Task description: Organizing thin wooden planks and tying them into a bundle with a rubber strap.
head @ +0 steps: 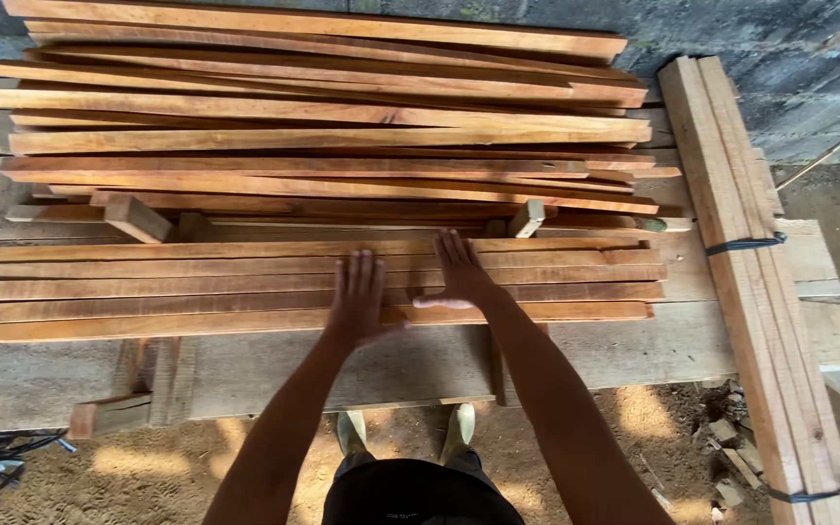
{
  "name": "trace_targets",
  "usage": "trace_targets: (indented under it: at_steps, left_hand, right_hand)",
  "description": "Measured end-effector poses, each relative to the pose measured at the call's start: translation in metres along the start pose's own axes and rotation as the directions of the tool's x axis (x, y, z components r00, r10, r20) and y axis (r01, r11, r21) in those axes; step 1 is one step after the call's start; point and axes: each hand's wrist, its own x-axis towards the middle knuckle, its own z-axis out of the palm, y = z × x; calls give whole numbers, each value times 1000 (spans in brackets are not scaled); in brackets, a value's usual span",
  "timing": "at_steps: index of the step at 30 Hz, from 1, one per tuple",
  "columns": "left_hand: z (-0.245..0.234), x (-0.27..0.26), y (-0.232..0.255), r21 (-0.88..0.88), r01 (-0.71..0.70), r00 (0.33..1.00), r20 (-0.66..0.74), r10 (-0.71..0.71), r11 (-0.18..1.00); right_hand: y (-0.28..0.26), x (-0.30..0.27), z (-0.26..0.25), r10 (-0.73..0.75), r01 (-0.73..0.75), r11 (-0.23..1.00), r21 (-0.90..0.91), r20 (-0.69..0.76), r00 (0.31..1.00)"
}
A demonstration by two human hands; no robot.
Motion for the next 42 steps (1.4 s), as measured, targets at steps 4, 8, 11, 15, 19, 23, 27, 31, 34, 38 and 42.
trace_targets:
  at_steps: [4, 8, 11, 15, 19, 23, 27, 31, 34, 38, 42]
  left_hand:
    - [-11, 27, 66, -4, -99, 994, -38, 99, 995]
    - [3, 39, 88, -16, -60, 998, -5, 60, 998]
    - [-5, 42, 90, -41, -19, 996, 92, 22, 999]
    - [-19, 47, 91, -23, 35, 974, 223, -29, 999]
    - [-21, 49, 92, -16, 55, 969, 243, -49, 998]
    - [-23, 49, 97, -28, 78, 968, 240, -69, 997]
    - [-25, 53, 99, -20, 101, 950, 299, -90, 995]
    - [-17, 54, 110, 0, 123, 939, 322, -117, 992]
    - [-15, 64, 134, 79, 133, 946, 286, -150, 988]
    - [12, 77, 153, 90, -40, 980, 200, 21, 995]
    - [19, 77, 151, 104, -121, 981, 161, 104, 987]
  right_hand:
    - [30, -23, -36, -97, 100, 995, -15, 121, 988]
    - [73, -56, -44, -97, 98, 995, -1, 143, 985]
    - [114, -87, -42, -84, 88, 995, -43, 82, 993]
    - [147, -131, -68, 21, -21, 1000, 0, -26, 999]
    - [176, -143, -61, 92, -95, 995, -28, -108, 990]
    - [173, -146, -58, 122, -127, 992, -23, -139, 983]
    - [178, -147, -47, 180, -181, 983, 9, -198, 964]
    - [176, -152, -39, 178, -190, 982, -19, -279, 944]
    - [179, -154, -42, 146, -153, 988, -5, -273, 951]
    - [186, -162, -60, 55, -54, 976, -212, 0, 998]
    - [200, -155, -45, 14, 13, 945, -326, 79, 997]
